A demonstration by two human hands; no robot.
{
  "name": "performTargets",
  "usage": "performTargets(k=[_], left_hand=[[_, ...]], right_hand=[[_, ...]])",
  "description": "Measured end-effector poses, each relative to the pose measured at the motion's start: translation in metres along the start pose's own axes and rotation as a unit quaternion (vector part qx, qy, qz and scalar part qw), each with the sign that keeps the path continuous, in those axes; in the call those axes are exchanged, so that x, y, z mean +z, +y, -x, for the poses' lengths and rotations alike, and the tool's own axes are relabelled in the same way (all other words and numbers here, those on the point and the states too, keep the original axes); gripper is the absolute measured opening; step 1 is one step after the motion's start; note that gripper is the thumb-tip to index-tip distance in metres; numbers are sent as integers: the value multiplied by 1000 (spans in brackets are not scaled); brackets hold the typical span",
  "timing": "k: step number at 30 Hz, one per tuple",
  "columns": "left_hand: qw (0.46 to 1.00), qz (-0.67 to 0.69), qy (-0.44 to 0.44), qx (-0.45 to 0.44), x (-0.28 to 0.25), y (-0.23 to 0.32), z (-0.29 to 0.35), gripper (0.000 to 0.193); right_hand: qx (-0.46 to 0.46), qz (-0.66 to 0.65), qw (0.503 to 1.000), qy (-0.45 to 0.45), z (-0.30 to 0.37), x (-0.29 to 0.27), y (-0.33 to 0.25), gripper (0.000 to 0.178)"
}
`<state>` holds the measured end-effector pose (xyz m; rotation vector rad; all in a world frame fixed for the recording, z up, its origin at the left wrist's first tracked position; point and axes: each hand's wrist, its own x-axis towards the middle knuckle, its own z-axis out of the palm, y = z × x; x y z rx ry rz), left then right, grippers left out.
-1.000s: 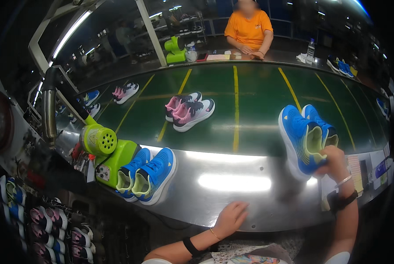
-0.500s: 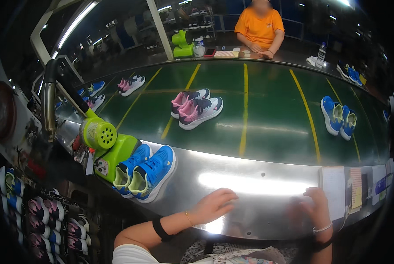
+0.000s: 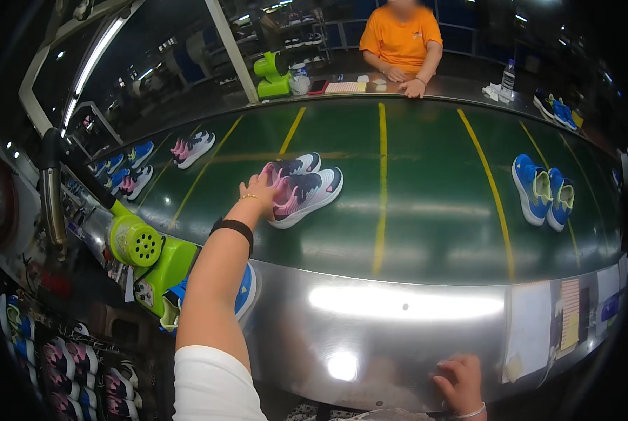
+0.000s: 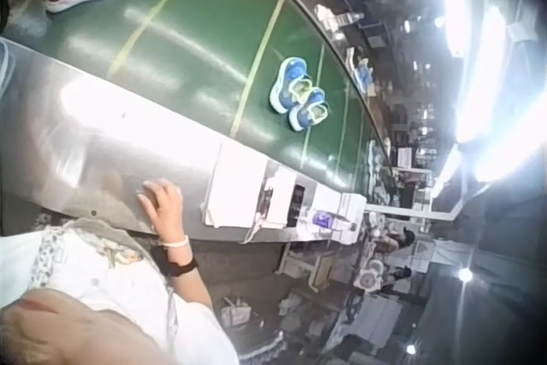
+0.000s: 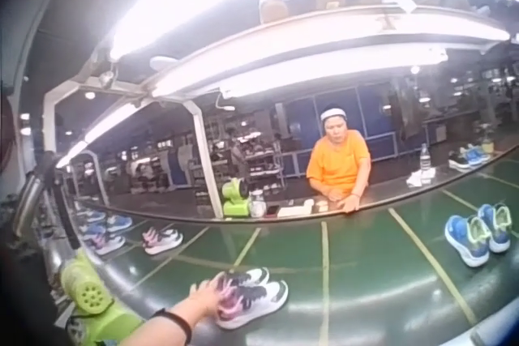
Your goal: Inspecting manufactured shoes for quality control on an assembly line.
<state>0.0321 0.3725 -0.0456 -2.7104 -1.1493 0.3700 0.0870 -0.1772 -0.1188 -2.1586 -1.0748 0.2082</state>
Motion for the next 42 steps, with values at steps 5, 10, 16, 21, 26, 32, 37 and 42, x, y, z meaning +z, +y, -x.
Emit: performTargets(k=[5,10,16,21,26,32,37,42], left_hand=[[997,-8,-74,-1,42,4,-43,74],[984,82,-130,90,28,6,-26,63],[859,476,-155,111,-11,53,70,73],[889,297,55,344,-19,113,179,50],[874,264,17,407,0,168,294,36],[838,468,88,267,17,147,302,44],[828,526,70,180,63,146,286,61],[476,854,-199,70,81,151,280,51]], right_hand=[[125,47,971,-197,0,-16,-8,53],[53,33,995,-82,5,-3,-7,40],[1,16,1000,-6,4,-1,-7,29],[46,-44,998,-7,3,3,-7,45],[-24,-170,984,41,-3,36,-19,69],[84,-209,974,0,-7,15,-37,71],[83,-185,979,39,-4,22,-31,63],[172,-531,825,86,-3,28,-25,50]])
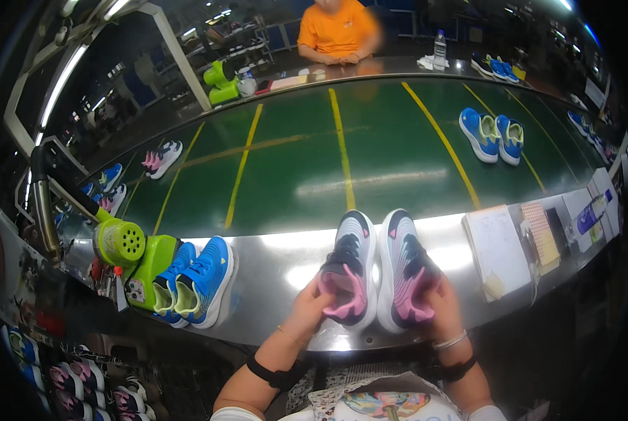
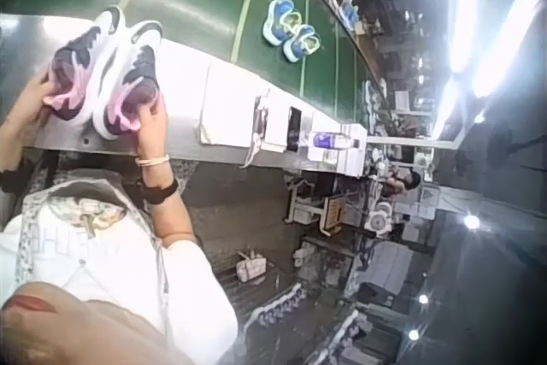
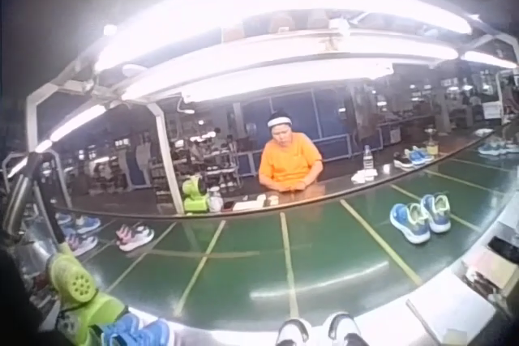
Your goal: Inspecting manufactured shoes for quality control on an assembly line.
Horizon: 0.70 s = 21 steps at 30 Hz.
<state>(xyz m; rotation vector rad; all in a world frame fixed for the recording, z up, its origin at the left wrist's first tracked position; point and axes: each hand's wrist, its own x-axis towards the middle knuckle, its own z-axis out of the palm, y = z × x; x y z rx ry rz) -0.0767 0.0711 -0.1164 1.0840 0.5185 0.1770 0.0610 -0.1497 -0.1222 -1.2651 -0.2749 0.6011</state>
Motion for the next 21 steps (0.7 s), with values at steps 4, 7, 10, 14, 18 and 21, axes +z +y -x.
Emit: performTargets(k=[4,7,10,14,18,21], left_hand=[[981,192,-35,-25,6,-2,5,45],[963,264,-52,-31,11,-11,6,50],[939,319,-123,-31,11,-22,2,49],[951,275,-136,-30,16,-22,6,50],[962,243,-123,-25,23,-13,15,49],[968,223,-110,-22,22,-5,18,50]], right_hand=[[24,-149,988,15,2,0,2,41],[-17,-109,994,-22,9,-1,3,38],[-15,-108,993,-36,10,0,2,35],[-30,-100,994,-39,13,8,3,33],[-30,-121,991,-57,15,5,3,34],[11,-249,965,-80,14,2,1,40]])
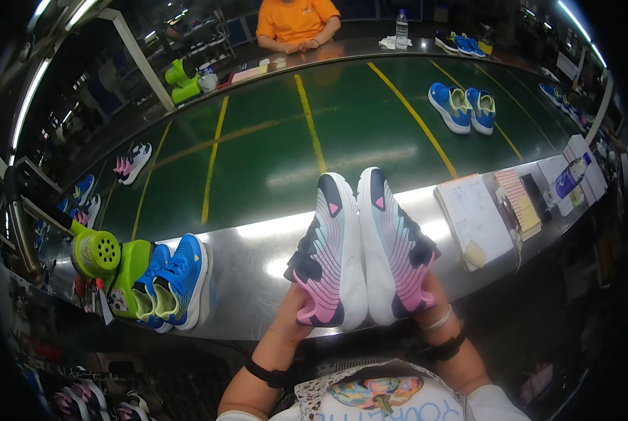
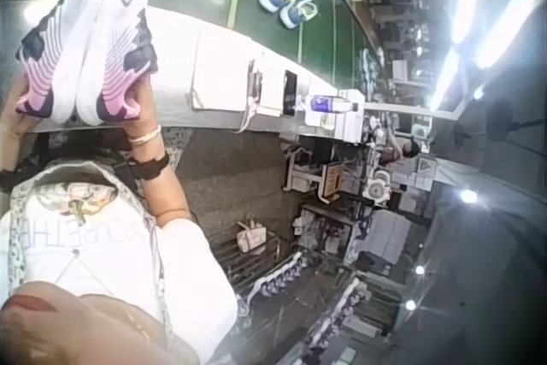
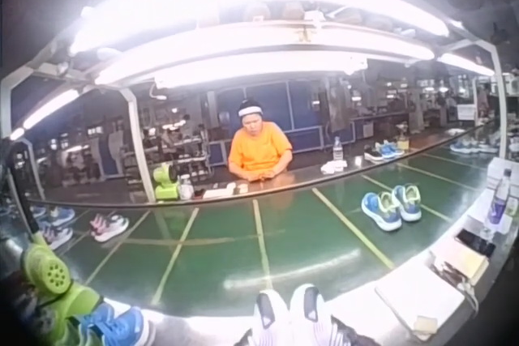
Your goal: Inspecting manufactured shoes for quality control on an assembly line.
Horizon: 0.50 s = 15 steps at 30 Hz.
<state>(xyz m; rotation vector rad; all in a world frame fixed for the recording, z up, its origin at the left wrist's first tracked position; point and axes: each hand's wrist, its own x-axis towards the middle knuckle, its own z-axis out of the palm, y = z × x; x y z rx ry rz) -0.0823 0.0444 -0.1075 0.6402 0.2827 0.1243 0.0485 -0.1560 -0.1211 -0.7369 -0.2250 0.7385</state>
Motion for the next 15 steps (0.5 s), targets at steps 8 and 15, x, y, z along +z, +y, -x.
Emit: performTargets(k=[8,15], left_hand=[[959,-226,-33,169,-16,-5,-4,83],[890,-344,-46,295,-38,-20,-9,86]], right_hand=[[-177,287,939,-72,1,-13,3,72],[-234,332,910,-79,0,-1,9,74]])
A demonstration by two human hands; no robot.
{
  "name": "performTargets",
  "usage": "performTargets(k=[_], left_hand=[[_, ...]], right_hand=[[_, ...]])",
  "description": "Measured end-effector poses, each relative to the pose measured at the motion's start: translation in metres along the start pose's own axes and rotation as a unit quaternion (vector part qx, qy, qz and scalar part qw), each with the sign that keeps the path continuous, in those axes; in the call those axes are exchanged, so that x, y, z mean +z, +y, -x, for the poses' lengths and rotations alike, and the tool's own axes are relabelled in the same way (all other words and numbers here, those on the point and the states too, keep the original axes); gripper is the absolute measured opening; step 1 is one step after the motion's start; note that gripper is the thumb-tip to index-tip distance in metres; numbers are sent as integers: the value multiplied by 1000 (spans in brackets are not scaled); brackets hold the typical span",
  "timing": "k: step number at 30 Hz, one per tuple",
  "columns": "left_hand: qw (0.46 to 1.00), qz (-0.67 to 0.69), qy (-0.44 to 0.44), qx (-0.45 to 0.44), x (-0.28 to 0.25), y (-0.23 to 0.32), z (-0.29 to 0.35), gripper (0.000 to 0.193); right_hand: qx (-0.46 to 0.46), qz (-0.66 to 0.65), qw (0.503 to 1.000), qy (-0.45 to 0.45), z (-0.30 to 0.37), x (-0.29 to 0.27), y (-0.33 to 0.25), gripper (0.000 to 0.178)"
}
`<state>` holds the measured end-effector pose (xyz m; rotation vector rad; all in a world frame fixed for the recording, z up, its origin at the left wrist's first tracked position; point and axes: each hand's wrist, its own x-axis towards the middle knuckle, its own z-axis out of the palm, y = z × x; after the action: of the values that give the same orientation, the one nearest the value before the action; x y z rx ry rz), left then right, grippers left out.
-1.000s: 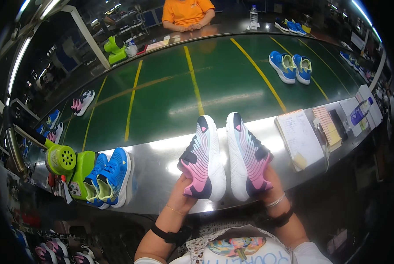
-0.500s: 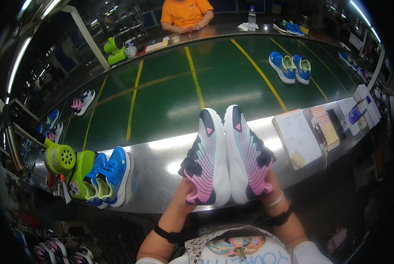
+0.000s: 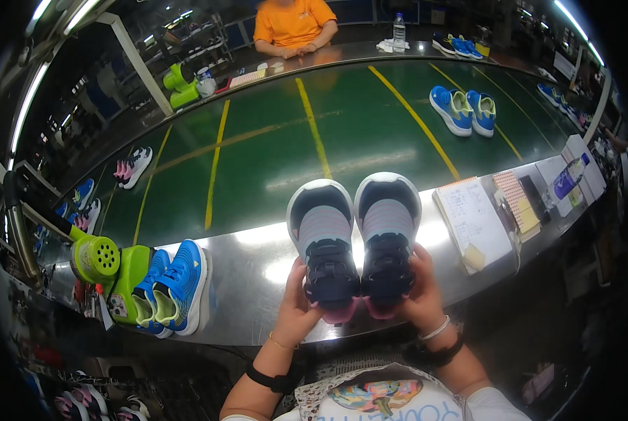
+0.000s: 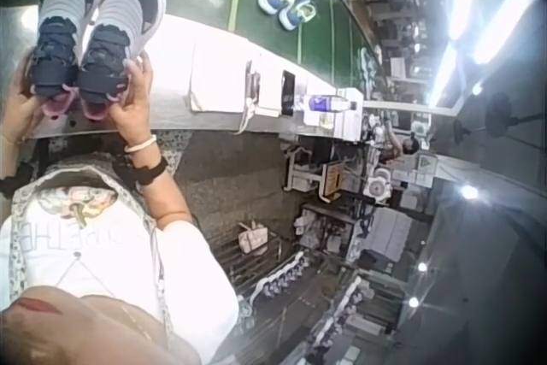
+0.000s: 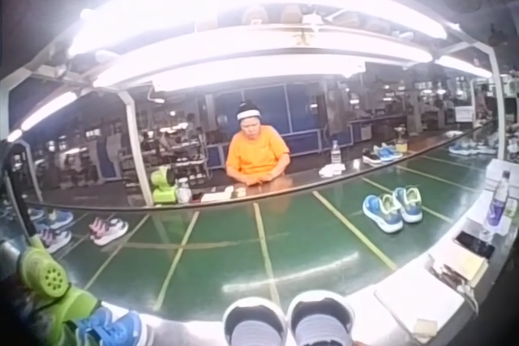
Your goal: Inspecting manufactured shoes for quality control on an assembly line.
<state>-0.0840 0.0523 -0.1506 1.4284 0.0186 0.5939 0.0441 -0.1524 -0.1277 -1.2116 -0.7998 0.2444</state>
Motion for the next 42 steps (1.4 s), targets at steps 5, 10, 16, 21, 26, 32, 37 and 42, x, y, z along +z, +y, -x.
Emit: performTargets(k=[5,10,16,21,26,32,37,42], left_hand=[[999,-26,-18,21,-2,2,0,87],[999,-24,-11,46,-7,-4,3,84],[991,-124,9,45,-9,5,3,78],[985,-161,17,63,-10,8,3,75],[964,-242,27,106,-12,14,1,74],[959,-243,10,148,-9,22,-3,78],[944,-291,25,155,-11,24,-2,79],[896,-420,65,130,3,49,-1,65]], right_hand=[[-37,72,997,-4,-3,0,-8,70],[-68,137,988,-4,-7,4,-19,69],[-81,218,973,12,-5,4,-24,69],[-98,249,963,26,-5,7,-28,70],[-121,323,938,42,0,9,-28,69],[-143,367,917,64,1,13,-29,66],[-149,375,912,71,3,15,-28,64],[-158,432,881,111,8,16,-25,62]])
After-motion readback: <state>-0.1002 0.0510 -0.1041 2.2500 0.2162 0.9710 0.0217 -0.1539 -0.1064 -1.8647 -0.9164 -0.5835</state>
